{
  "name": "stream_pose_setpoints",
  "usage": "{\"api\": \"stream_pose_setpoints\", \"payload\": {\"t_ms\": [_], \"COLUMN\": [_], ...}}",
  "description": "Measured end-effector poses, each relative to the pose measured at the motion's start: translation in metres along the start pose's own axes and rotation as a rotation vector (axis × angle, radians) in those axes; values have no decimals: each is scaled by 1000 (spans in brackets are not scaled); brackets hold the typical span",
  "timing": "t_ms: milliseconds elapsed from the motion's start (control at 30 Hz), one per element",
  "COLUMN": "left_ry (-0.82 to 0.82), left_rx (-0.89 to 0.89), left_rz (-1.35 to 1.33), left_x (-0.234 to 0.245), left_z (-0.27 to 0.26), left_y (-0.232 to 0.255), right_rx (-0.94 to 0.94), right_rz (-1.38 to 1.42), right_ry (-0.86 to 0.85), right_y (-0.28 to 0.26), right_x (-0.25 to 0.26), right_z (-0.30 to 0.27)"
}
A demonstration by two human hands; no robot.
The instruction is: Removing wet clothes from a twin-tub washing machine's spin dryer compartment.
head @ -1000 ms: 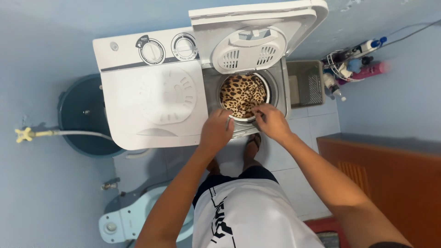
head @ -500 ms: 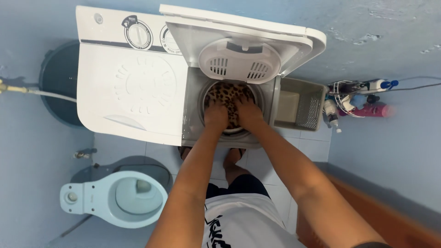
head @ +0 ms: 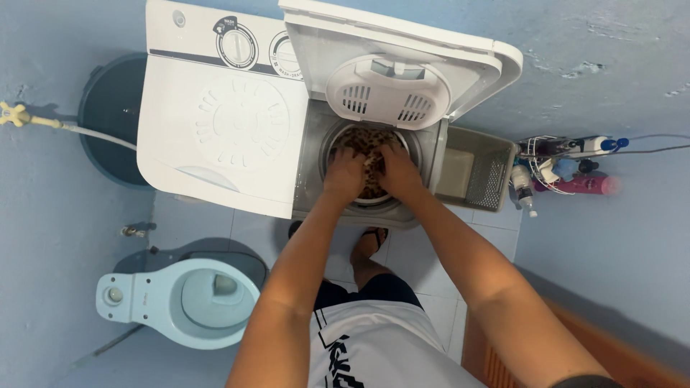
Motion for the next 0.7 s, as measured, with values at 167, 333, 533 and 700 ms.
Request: {"api": "stream_pose_setpoints", "payload": {"t_ms": [167, 333, 533, 700], "left_ry": [-290, -229, -16, -110], "left_rx": [88, -39, -211, -267], "left_rz": [-485, -619, -920, -1090], "left_x": [38, 114, 216, 258], "left_z": [-5, -2, 15, 38], "left_y": [12, 25, 34, 43], "right_rx": [84, 58, 196, 180], "right_rz": [39, 24, 83, 28], "right_ry": [151, 306, 468, 369], "right_y": [-18, -39, -91, -64], "right_x": [16, 66, 147, 148], "right_z": [-12, -30, -58, -63]}}
Point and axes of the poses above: each hand's wrist, its own z-axis towards the middle knuckle, its own x-axis out of the back of the hand, y = z × x, the point moved 8 cm from there along z, towards the middle knuckle, and after that the axes turned 1 degree about x, right-handed, at the moved point
